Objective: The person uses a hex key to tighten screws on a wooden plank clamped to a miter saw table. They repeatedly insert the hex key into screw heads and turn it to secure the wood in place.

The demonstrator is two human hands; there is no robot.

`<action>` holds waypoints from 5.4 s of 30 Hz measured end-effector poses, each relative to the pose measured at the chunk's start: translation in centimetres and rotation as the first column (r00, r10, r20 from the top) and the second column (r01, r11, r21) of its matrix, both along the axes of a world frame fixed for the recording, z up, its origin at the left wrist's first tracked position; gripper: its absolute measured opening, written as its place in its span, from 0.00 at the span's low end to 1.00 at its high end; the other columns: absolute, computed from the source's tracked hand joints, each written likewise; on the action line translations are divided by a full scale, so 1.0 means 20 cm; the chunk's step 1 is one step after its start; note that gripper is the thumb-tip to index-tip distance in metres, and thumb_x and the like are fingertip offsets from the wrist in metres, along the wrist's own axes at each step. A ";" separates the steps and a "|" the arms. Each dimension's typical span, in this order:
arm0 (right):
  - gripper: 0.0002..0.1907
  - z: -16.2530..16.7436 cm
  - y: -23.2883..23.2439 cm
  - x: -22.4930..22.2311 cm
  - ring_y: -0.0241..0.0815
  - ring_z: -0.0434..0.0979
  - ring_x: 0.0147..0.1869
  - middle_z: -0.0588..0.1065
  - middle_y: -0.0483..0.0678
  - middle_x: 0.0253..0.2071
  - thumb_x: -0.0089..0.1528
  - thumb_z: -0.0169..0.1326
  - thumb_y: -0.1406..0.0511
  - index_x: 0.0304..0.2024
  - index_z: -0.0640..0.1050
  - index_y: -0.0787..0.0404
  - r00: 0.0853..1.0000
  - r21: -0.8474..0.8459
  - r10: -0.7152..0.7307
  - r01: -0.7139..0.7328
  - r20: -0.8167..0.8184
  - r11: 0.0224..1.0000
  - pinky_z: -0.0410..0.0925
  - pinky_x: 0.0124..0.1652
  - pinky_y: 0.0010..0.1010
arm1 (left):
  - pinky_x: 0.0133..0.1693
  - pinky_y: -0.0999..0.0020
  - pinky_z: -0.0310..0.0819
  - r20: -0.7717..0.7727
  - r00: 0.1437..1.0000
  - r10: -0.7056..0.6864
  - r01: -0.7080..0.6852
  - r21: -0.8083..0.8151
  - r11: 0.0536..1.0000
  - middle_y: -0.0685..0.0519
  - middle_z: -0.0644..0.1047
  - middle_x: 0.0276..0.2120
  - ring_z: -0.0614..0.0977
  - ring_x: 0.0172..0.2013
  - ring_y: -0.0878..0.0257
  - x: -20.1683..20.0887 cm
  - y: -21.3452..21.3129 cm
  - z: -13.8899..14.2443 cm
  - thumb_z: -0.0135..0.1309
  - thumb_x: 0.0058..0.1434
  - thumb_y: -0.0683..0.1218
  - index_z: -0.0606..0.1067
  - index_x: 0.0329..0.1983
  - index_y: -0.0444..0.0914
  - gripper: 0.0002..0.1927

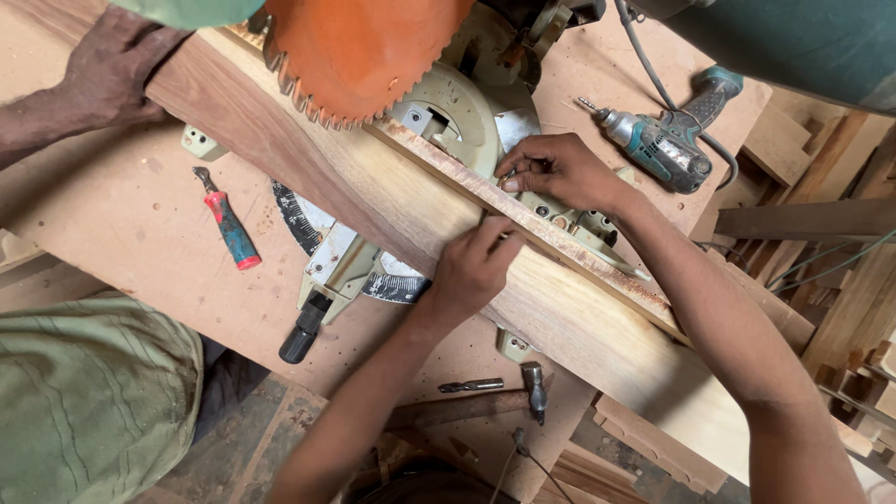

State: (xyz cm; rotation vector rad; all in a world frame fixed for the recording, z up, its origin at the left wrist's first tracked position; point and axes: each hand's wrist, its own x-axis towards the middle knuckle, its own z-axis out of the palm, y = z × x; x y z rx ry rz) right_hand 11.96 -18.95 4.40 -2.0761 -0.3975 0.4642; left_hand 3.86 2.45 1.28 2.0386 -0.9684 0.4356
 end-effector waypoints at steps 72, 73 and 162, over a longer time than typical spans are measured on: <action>0.15 0.01 0.02 0.01 0.35 0.73 0.33 0.76 0.43 0.28 0.59 0.65 0.56 0.46 0.84 0.55 0.999 -0.129 0.017 -0.010 0.048 0.992 0.66 0.34 0.31 | 0.25 0.76 0.77 -0.801 0.584 -0.133 -0.575 -0.523 0.628 0.50 0.77 0.33 0.79 0.25 0.70 0.08 0.04 0.03 0.48 0.71 0.35 0.68 0.43 0.32 0.01; 0.15 0.02 0.02 0.01 0.36 0.72 0.33 0.75 0.44 0.28 0.59 0.65 0.57 0.46 0.84 0.55 0.999 -0.127 0.011 -0.006 0.042 0.992 0.66 0.34 0.31 | 0.25 0.76 0.76 -0.805 0.581 -0.118 -0.592 -0.518 0.618 0.49 0.77 0.33 0.78 0.24 0.70 0.08 0.03 0.03 0.48 0.71 0.35 0.68 0.43 0.32 0.02; 0.15 0.00 0.02 0.01 0.36 0.74 0.33 0.77 0.42 0.29 0.59 0.63 0.55 0.45 0.84 0.52 0.996 -0.193 0.029 -0.012 0.085 0.981 0.66 0.34 0.32 | 0.29 0.74 0.78 -0.782 0.561 -0.271 -0.482 -0.575 0.661 0.49 0.75 0.35 0.80 0.28 0.68 0.07 0.13 0.03 0.46 0.74 0.37 0.66 0.44 0.33 0.02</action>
